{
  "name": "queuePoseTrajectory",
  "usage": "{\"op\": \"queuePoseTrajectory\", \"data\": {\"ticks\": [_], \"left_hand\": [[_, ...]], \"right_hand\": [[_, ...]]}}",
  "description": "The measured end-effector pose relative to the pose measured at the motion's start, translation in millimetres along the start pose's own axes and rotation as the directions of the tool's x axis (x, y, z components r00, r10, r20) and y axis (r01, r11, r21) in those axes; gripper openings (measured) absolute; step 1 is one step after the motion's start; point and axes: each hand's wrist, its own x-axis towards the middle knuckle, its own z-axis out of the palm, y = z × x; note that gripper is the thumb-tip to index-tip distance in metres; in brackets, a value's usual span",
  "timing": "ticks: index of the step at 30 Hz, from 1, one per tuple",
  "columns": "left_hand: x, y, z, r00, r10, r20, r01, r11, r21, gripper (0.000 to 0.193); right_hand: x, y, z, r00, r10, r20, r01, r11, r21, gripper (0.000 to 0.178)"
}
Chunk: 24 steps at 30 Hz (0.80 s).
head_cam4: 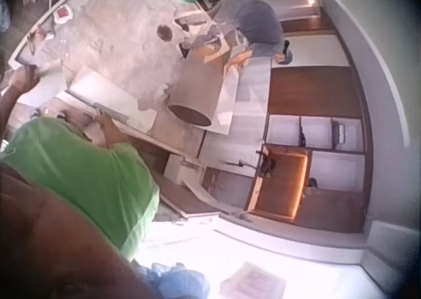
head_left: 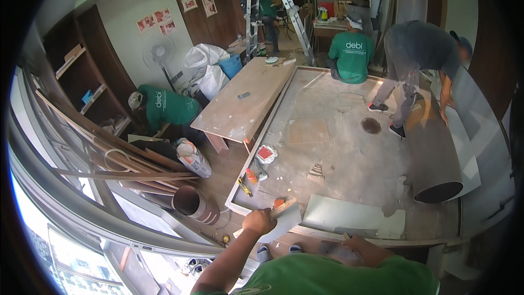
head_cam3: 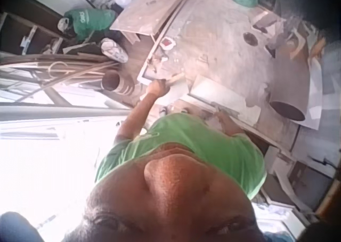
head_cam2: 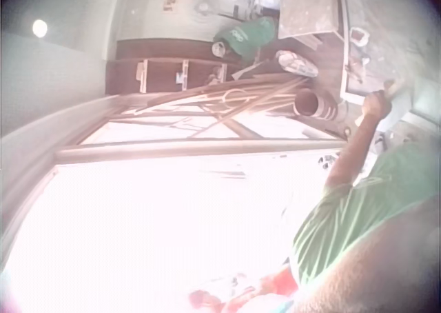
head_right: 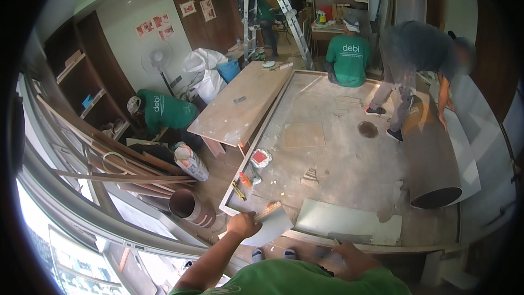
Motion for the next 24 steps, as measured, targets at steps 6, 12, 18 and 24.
{"op": "queuePoseTrajectory", "data": {"ticks": [6,12,18,24], "left_hand": [[-2,2,-2,1.0,-0.002,0.012,0.003,1.0,-0.011,0.044],[-9,8,-8,0.999,-0.027,0.018,0.027,1.0,-0.014,0.042],[-7,5,-3,0.999,-0.042,0.019,0.042,0.999,0.005,0.041],[-3,2,1,0.998,-0.051,0.025,0.051,0.998,0.023,0.042]], "right_hand": [[6,10,11,0.999,-0.007,-0.037,0.009,0.999,0.031,0.069],[14,17,22,0.995,-0.02,-0.101,0.023,0.999,0.029,0.064],[16,13,18,0.999,0.024,-0.048,-0.024,1.0,0.015,0.065],[9,3,17,0.996,0.077,-0.036,-0.078,0.997,-0.015,0.068]]}}
